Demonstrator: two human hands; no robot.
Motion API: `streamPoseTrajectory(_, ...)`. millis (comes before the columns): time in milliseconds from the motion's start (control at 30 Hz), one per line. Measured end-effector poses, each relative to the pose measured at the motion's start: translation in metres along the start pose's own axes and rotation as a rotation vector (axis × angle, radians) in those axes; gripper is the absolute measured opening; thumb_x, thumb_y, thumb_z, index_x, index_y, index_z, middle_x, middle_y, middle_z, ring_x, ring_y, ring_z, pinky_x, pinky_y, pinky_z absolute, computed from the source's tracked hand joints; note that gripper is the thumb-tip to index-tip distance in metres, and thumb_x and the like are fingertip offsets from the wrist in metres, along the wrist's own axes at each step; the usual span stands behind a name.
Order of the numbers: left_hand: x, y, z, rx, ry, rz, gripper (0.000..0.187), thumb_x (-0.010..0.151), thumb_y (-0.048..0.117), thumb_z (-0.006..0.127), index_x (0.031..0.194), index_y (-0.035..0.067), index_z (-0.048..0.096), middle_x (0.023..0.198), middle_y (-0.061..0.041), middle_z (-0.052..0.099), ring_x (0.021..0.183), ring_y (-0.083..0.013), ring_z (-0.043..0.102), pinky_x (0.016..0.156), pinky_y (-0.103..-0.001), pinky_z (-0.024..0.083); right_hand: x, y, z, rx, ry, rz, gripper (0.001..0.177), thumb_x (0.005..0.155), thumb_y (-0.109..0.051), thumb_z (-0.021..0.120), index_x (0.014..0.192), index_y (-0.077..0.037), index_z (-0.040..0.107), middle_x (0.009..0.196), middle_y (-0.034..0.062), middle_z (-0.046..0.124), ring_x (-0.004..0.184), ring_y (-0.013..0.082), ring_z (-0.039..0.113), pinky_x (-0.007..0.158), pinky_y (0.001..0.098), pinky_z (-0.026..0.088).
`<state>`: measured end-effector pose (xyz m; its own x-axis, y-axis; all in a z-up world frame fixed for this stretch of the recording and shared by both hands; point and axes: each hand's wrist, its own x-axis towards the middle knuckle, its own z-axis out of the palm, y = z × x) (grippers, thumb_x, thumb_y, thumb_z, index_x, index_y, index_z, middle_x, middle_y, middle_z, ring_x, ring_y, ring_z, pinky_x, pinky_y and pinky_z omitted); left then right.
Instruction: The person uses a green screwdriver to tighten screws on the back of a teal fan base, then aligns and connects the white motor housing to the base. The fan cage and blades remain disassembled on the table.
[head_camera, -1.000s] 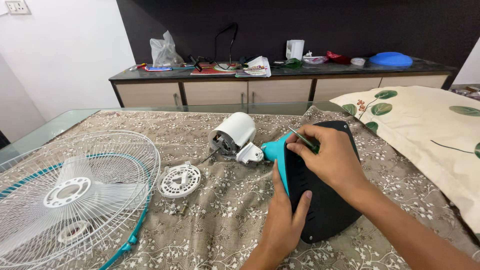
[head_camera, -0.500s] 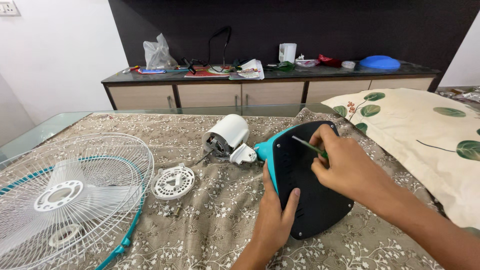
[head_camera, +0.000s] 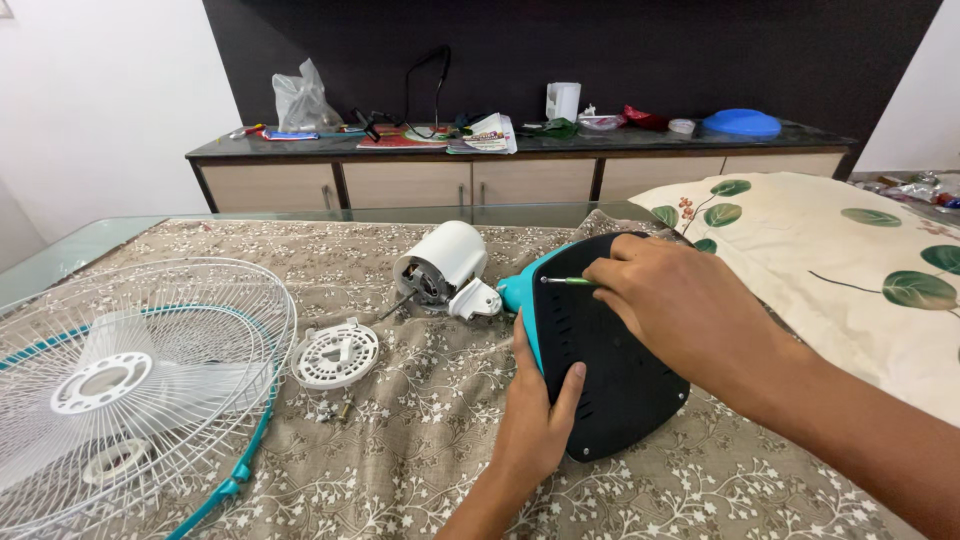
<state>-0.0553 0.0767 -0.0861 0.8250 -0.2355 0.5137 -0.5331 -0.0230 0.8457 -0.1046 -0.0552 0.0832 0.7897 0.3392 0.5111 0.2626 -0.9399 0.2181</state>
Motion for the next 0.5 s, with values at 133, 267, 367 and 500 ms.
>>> streamPoseTrajectory(133, 0.0, 0.0, -0.0002, 0.02, 0.009, 0.015, 0.088, 0.1, 0.025, 0.057, 0.161, 0.002, -0.003, 0.13, -0.032, 0.064, 0.116, -0.0419, 0.068, 0.099, -0.046, 0.051, 0.0005, -0.0017, 0.0022, -0.001, -0.019, 0.011, 0.031, 0.084, -0.018, 0.072, 0.114, -0.009, 0.075, 0.096, 0.0075, 0.069, 0.09, 0.0261, 0.071, 0.074, 0.0398, 0.059)
streamPoseTrajectory(267, -0.0002, -0.0007, -0.0002, 0.014, 0.018, 0.046, 0.086, 0.1, 0.025, 0.057, 0.161, 0.001, 0.0, 0.128, -0.031, 0.065, 0.115, -0.0421, 0.07, 0.098, -0.045, 0.053, 0.0007, -0.0017, 0.0039, 0.008, 0.012, 0.02, 0.03, 0.084, -0.019, 0.071, 0.112, -0.01, 0.076, 0.096, 0.0074, 0.07, 0.091, 0.0265, 0.071, 0.074, 0.0402, 0.058)
streamPoseTrajectory(367, 0.0003, -0.0013, 0.0001, 0.023, -0.001, -0.017, 0.088, 0.1, 0.026, 0.056, 0.161, 0.002, -0.002, 0.127, -0.03, 0.066, 0.113, -0.0416, 0.07, 0.096, -0.045, 0.053, 0.0017, -0.003, 0.0045, 0.012, 0.006, 0.033, 0.029, 0.085, -0.019, 0.071, 0.112, -0.011, 0.076, 0.095, 0.0072, 0.07, 0.091, 0.0264, 0.071, 0.077, 0.0403, 0.058)
streamPoseTrajectory(500, 0.0001, -0.002, 0.0006, 0.01, 0.013, 0.044, 0.087, 0.101, 0.025, 0.057, 0.161, 0.001, -0.001, 0.128, -0.032, 0.065, 0.115, -0.0428, 0.07, 0.098, -0.046, 0.053, -0.0001, -0.005, 0.0059, 0.015, 0.003, 0.033, 0.029, 0.085, -0.019, 0.07, 0.113, -0.011, 0.076, 0.095, 0.0069, 0.07, 0.091, 0.0262, 0.071, 0.076, 0.0399, 0.058)
